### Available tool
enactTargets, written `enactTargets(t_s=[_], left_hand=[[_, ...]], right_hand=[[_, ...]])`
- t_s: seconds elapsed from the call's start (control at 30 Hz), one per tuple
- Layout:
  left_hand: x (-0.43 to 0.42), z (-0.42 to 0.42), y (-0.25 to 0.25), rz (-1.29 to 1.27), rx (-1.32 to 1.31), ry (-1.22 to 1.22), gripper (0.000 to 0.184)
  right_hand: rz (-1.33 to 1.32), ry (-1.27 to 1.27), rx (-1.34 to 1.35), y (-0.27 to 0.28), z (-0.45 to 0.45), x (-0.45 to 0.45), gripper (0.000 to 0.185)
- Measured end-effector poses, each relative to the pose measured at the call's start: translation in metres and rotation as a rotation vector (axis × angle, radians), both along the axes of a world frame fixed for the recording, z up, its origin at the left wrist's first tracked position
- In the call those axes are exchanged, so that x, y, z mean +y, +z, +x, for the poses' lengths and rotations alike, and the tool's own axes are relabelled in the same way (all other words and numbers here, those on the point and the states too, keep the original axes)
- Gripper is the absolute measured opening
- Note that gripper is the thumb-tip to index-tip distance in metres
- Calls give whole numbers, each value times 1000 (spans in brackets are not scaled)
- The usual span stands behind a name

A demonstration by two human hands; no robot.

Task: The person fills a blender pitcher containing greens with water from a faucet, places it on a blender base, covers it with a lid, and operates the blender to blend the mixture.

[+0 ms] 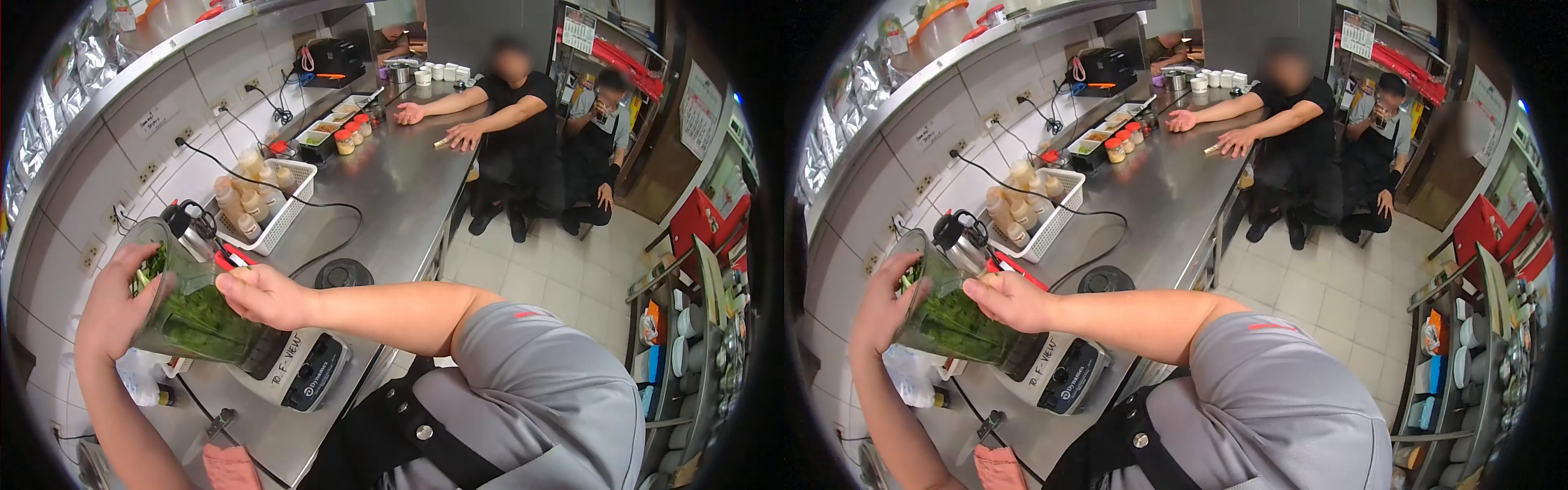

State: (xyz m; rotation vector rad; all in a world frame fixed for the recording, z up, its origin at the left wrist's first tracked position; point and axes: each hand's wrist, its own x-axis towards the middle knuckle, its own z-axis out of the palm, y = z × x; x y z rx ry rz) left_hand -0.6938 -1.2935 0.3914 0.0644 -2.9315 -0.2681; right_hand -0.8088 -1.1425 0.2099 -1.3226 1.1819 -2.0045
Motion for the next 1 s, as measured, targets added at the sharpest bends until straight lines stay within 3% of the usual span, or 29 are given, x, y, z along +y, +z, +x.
enactTargets(t_s=[0.3,0.43,0.57,0.7,0.8,0.93,1.0], left_hand=[[-32,-10,-11,166,131,35,49],[-42,-16,-10,156,443,2,39],[-54,-5,-12,172,561,-17,49],[-111,-6,-27,290,411,40,50],[-43,5,-17,517,398,-4,55],[-35,10,-16,302,370,-37,58],[-27,14,0,271,216,-9,58]], right_hand=[[107,-98,9,12,-3,-7,54],[95,-124,-93,32,-5,-7,47],[126,-91,-90,41,-16,-7,53],[46,-10,-271,41,-12,-8,40],[53,-48,-296,44,-12,-11,41],[98,-81,-177,41,-13,-9,46],[92,-105,-171,40,-12,-10,46]])
